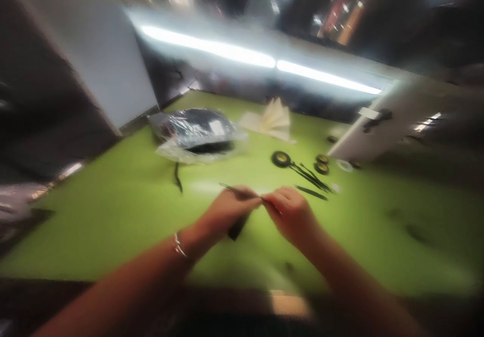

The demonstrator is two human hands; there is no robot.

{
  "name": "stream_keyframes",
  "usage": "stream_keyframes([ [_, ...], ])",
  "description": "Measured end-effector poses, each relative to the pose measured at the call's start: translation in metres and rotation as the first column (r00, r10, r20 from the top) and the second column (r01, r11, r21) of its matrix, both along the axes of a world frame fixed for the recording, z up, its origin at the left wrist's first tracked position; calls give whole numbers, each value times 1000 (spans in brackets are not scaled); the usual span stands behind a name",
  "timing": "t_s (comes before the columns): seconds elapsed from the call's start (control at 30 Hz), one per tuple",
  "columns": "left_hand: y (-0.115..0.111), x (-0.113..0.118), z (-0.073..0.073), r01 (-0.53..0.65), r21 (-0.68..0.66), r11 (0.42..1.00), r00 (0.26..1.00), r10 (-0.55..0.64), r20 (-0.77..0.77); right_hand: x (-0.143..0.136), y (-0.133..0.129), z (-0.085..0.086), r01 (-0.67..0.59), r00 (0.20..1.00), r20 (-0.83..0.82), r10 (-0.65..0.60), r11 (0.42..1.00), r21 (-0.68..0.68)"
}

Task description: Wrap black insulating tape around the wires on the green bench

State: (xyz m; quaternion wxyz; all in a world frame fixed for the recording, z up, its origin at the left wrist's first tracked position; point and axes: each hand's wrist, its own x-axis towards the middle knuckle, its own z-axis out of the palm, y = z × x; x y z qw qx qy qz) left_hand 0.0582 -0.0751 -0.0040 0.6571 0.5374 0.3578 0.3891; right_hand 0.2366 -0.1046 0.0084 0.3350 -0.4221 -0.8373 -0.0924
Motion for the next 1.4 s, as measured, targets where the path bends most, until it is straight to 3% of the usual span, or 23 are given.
stream_keyframes([
  [0.17,2,1,-7,-9,26,1000,999,8,45,-5,-5,-3,69,997,-24,-68,998,14],
  [0.3,4,2,-9,-36,91,995,999,39,-24,-5,-7,0,83,992,-94,-86,996,-26],
  [0.5,2,3,-1,94,217,972,987,-63,-147,-2,-9,14,63,984,-163,-76,995,-83],
  [0.87,3,-1,4,238,31,971,945,-224,-236,9,-1,12,103,977,-178,-115,992,-76],
  [1.03,6,-9,16,327,6,945,944,-327,-45,12,1,10,107,981,-160,-109,994,-20],
  [1.17,5,-3,9,213,-3,977,973,-212,93,7,0,6,100,985,-141,-96,995,23],
  [1.4,3,-3,0,130,-43,991,991,-130,-2,0,-6,7,20,987,-161,-23,1000,-19],
])
